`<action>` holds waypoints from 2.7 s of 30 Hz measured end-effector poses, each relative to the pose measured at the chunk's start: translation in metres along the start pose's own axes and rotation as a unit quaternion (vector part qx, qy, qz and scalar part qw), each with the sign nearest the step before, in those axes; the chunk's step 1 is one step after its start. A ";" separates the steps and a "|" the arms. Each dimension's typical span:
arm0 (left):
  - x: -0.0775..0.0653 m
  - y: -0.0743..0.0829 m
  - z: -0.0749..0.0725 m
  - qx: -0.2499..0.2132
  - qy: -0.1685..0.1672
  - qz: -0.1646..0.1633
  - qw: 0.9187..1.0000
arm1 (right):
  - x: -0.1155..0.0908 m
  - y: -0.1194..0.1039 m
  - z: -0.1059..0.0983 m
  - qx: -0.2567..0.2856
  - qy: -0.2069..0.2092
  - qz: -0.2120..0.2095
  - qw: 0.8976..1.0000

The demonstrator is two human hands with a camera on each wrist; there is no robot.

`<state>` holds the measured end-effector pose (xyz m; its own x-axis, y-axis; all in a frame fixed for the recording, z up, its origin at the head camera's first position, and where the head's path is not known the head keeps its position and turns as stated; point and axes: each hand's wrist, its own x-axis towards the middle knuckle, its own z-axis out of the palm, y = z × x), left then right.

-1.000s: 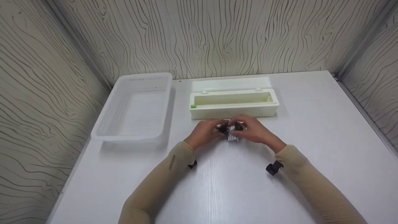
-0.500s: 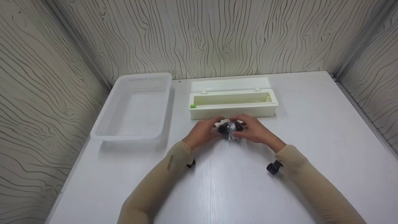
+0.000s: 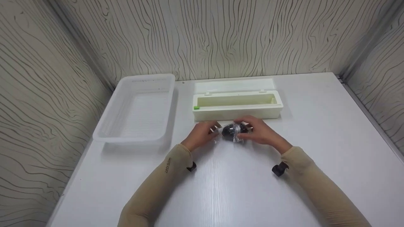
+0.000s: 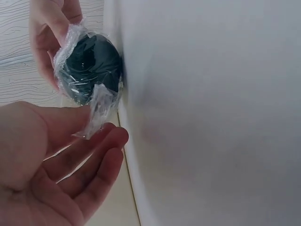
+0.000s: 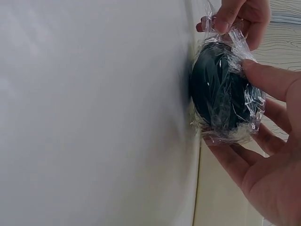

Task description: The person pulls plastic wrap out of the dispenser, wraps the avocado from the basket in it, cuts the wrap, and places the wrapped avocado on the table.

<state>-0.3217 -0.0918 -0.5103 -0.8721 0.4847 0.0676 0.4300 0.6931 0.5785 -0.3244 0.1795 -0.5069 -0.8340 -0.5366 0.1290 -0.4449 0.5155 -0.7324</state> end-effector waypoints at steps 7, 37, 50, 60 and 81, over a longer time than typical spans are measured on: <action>-0.004 0.001 -0.002 -0.059 0.020 -0.008 0.998 | 0.000 0.003 -0.001 -0.005 -0.007 0.001 1.000; -0.004 0.007 0.005 -0.055 0.074 0.079 0.993 | 0.002 0.005 -0.002 -0.017 0.002 -0.010 1.000; 0.003 0.015 0.011 -0.033 0.065 0.048 0.996 | 0.002 0.004 -0.003 -0.020 -0.001 -0.019 1.000; 0.010 0.023 0.014 -0.021 0.124 0.055 0.991 | 0.002 0.004 -0.004 -0.015 0.001 -0.019 1.000; -0.001 0.022 0.014 0.000 0.083 0.083 0.993 | -0.001 0.010 -0.008 -0.012 -0.010 -0.003 1.000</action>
<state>-0.3080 -0.0698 -0.5094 -0.8155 0.4976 0.2954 0.5712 0.6106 0.5485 -0.3311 0.1907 -0.5089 -0.8244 -0.5531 0.1202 -0.4585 0.5282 -0.7147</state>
